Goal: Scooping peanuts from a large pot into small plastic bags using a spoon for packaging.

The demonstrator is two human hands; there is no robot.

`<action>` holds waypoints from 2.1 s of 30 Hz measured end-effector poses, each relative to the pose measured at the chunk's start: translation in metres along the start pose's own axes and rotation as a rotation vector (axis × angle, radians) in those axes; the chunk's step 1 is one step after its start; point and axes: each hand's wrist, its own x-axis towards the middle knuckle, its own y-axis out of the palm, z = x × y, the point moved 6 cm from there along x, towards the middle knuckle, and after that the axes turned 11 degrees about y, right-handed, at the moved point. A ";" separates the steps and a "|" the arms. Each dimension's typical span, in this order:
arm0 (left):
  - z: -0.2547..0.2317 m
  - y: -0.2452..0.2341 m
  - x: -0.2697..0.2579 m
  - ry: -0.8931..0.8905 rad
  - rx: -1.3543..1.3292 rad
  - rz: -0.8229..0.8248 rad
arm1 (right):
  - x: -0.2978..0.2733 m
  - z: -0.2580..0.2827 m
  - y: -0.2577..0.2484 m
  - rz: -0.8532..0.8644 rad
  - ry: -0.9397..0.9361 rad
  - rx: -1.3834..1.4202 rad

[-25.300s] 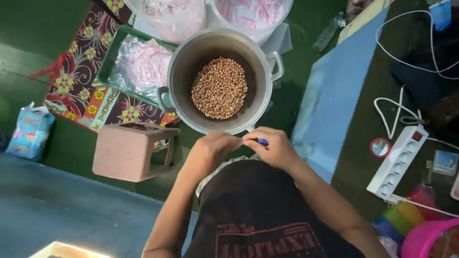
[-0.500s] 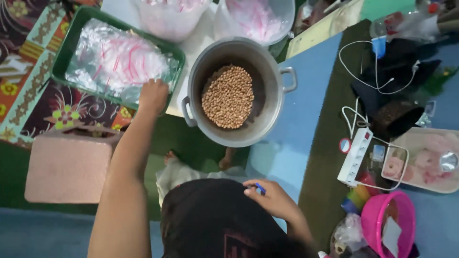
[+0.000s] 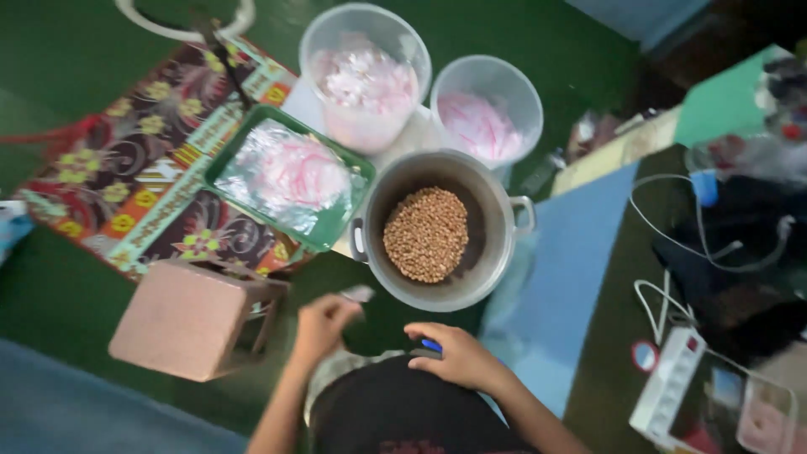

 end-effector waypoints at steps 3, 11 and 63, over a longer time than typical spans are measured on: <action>-0.036 0.031 -0.041 -0.129 -0.198 0.035 | 0.016 -0.015 0.002 0.060 -0.036 0.084; -0.121 0.069 -0.055 -0.065 -0.304 0.136 | 0.002 -0.020 -0.037 0.198 -0.060 0.443; -0.202 0.091 -0.018 0.989 0.566 0.273 | -0.009 -0.023 -0.080 -0.424 -0.027 -0.346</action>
